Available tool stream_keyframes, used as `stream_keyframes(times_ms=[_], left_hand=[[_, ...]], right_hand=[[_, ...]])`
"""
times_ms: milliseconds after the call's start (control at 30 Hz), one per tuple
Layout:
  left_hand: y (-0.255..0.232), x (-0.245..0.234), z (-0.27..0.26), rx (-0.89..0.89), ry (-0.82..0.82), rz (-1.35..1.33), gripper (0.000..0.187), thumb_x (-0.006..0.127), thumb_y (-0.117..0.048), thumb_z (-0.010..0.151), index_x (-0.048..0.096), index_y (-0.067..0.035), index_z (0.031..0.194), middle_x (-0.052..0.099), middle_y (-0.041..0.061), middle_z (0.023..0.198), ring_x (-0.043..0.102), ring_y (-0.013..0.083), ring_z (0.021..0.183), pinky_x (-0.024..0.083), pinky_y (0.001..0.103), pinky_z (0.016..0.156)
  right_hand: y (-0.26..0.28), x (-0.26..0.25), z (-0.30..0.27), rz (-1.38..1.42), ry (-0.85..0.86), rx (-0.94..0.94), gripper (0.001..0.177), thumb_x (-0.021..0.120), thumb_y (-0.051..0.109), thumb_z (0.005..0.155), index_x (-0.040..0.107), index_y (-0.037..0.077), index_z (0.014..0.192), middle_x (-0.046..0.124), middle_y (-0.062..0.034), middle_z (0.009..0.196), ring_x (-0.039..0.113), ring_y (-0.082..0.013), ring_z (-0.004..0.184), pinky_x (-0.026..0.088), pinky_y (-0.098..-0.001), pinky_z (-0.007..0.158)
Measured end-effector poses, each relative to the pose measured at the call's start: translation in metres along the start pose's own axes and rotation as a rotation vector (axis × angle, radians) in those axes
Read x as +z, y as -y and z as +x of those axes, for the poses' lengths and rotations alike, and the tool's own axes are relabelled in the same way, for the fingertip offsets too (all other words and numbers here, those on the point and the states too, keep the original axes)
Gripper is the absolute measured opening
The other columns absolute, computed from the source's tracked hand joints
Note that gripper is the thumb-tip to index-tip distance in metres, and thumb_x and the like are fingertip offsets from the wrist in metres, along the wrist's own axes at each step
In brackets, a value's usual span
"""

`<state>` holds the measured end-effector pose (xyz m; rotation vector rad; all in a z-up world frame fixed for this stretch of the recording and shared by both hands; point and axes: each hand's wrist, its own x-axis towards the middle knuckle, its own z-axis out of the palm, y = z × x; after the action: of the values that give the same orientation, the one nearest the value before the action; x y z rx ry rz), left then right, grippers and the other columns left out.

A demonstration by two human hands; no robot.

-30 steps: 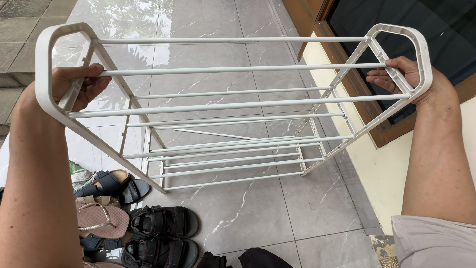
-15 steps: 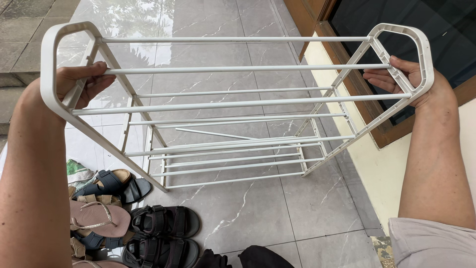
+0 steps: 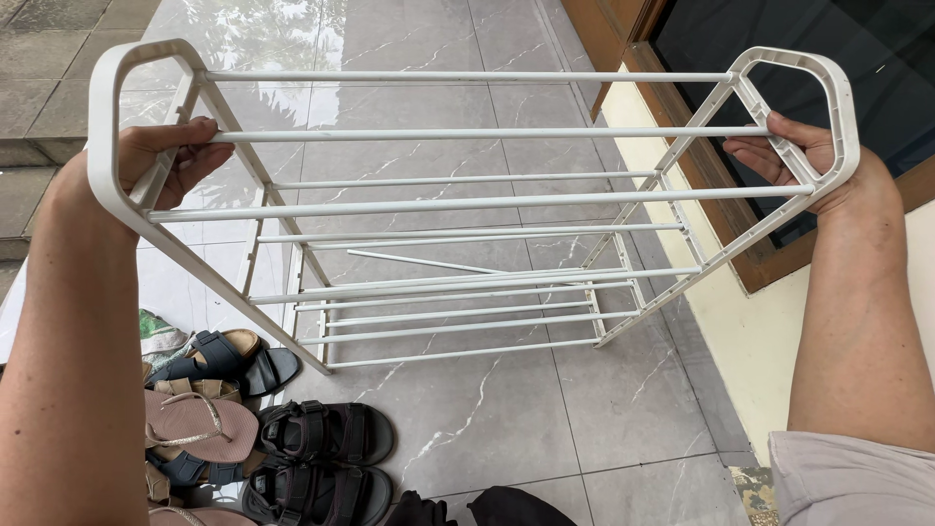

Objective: The person assembles a white metal shoe rack by inserting horizontal bars into the vertical frame slots. They repeatedly pick up bars from the floor, align them with the frame, and push them into place to build the structure layer by layer.

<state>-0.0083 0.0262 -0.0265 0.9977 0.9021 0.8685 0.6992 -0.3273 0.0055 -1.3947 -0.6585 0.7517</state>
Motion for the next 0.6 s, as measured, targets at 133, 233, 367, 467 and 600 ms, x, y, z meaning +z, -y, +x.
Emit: stream_keyframes(times_ms=[133, 233, 367, 467, 600], left_hand=[[-0.002, 0.008, -0.005, 0.001, 0.003, -0.017, 0.018, 0.073, -0.009, 0.099, 0.064, 0.006, 0.097, 0.068, 0.011, 0.096, 0.076, 0.0170, 0.092, 0.061, 0.017, 0.083], [-0.003, 0.018, -0.020, 0.040, -0.044, -0.012, 0.018, 0.074, -0.010, 0.095, 0.065, 0.006, 0.096, 0.069, 0.013, 0.094, 0.076, 0.0177, 0.088, 0.063, 0.016, 0.082], [-0.009, 0.041, -0.042, 0.093, -0.057, -0.094, 0.020, 0.071, -0.010, 0.094, 0.065, 0.009, 0.095, 0.068, 0.015, 0.091, 0.076, 0.0197, 0.084, 0.064, 0.022, 0.082], [-0.016, 0.053, -0.059, 0.063, -0.125, -0.184, 0.024, 0.065, -0.013, 0.092, 0.066, 0.011, 0.094, 0.069, 0.017, 0.090, 0.077, 0.0214, 0.080, 0.066, 0.023, 0.079], [-0.019, 0.059, -0.066, 0.076, -0.178, -0.169, 0.024, 0.064, -0.015, 0.090, 0.064, 0.009, 0.093, 0.069, 0.016, 0.091, 0.077, 0.0228, 0.080, 0.067, 0.024, 0.077]], right_hand=[[-0.015, -0.031, 0.024, -0.051, 0.048, 0.028, 0.037, 0.067, 0.021, 0.111, 0.061, -0.011, 0.130, 0.070, -0.0269, 0.118, 0.075, -0.0296, 0.108, 0.060, -0.0267, 0.088], [-0.034, -0.060, 0.055, -0.031, 0.174, 0.015, 0.040, 0.059, 0.023, 0.118, 0.057, -0.014, 0.132, 0.066, -0.0304, 0.120, 0.072, -0.0301, 0.116, 0.056, -0.0258, 0.095], [-0.051, -0.088, 0.092, -0.331, 0.125, 0.103, 0.048, 0.051, 0.038, 0.119, 0.055, -0.009, 0.128, 0.066, -0.0271, 0.122, 0.067, -0.0248, 0.119, 0.050, -0.0267, 0.092], [-0.062, -0.096, 0.101, -0.327, 0.136, 0.082, 0.048, 0.051, 0.039, 0.120, 0.056, -0.009, 0.127, 0.066, -0.0256, 0.121, 0.067, -0.0223, 0.117, 0.050, -0.0260, 0.092], [-0.060, -0.102, 0.102, -0.359, 0.081, 0.143, 0.047, 0.053, 0.039, 0.116, 0.056, -0.006, 0.131, 0.066, -0.0227, 0.122, 0.068, -0.0208, 0.116, 0.051, -0.0259, 0.091]])
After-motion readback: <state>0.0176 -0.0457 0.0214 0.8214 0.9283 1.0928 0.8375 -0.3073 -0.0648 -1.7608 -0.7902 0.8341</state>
